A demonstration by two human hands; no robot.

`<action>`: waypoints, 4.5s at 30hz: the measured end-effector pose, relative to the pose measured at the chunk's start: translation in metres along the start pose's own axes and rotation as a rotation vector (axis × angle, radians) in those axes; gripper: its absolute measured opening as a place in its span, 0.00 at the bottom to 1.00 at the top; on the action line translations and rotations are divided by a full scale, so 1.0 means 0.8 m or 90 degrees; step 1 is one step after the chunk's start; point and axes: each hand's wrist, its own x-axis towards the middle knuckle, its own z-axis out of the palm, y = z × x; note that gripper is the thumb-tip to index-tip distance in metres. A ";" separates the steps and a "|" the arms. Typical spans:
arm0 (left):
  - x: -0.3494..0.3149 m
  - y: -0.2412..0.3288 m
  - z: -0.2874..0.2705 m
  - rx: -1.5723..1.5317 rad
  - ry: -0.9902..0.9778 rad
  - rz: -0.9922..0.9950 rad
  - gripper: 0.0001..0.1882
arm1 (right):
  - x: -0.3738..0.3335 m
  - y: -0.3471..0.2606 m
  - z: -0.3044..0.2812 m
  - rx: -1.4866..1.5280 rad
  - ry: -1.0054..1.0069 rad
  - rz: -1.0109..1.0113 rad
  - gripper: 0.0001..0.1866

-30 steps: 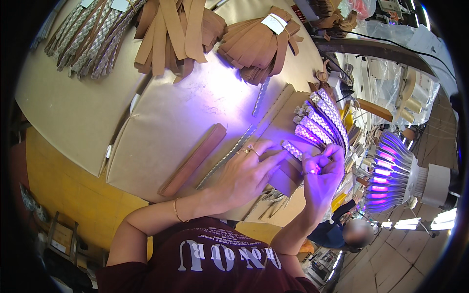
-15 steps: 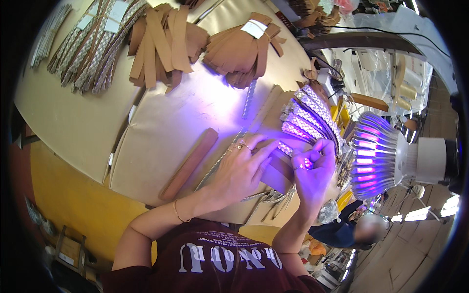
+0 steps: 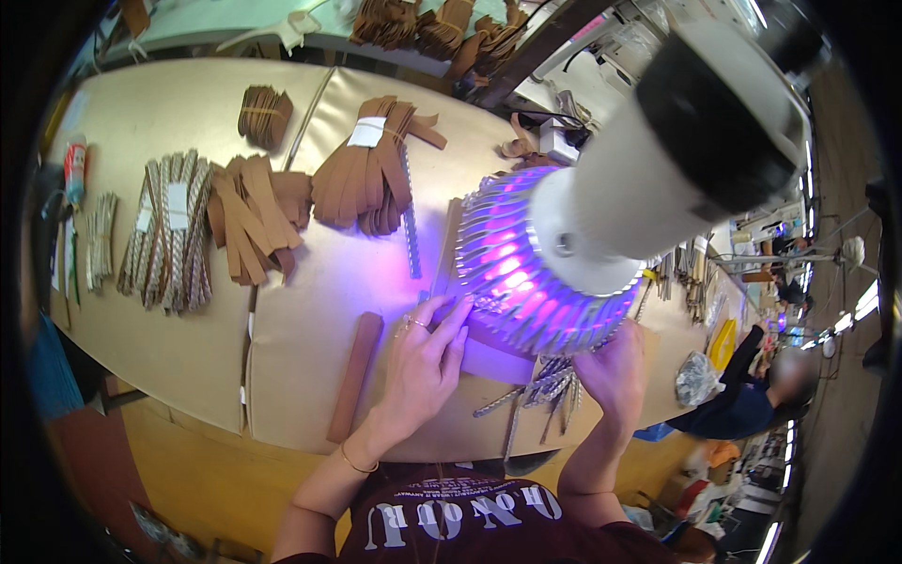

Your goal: The person repeatedly wraps patterned cords around a cardboard form under a purple UV lamp, then removes and restacks them. The person handles multiple cords one at a time, aligning and stacking them on the table.

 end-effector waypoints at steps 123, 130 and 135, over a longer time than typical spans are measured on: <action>-0.025 0.103 0.150 0.118 -0.403 0.269 0.30 | -0.083 0.212 0.052 0.493 0.198 0.200 0.08; -0.037 0.077 0.178 0.289 -0.484 0.308 0.30 | -0.084 0.238 0.031 0.621 0.101 0.260 0.10; -0.048 0.072 0.185 0.337 -0.462 0.329 0.30 | -0.064 0.239 0.034 0.607 0.140 0.333 0.11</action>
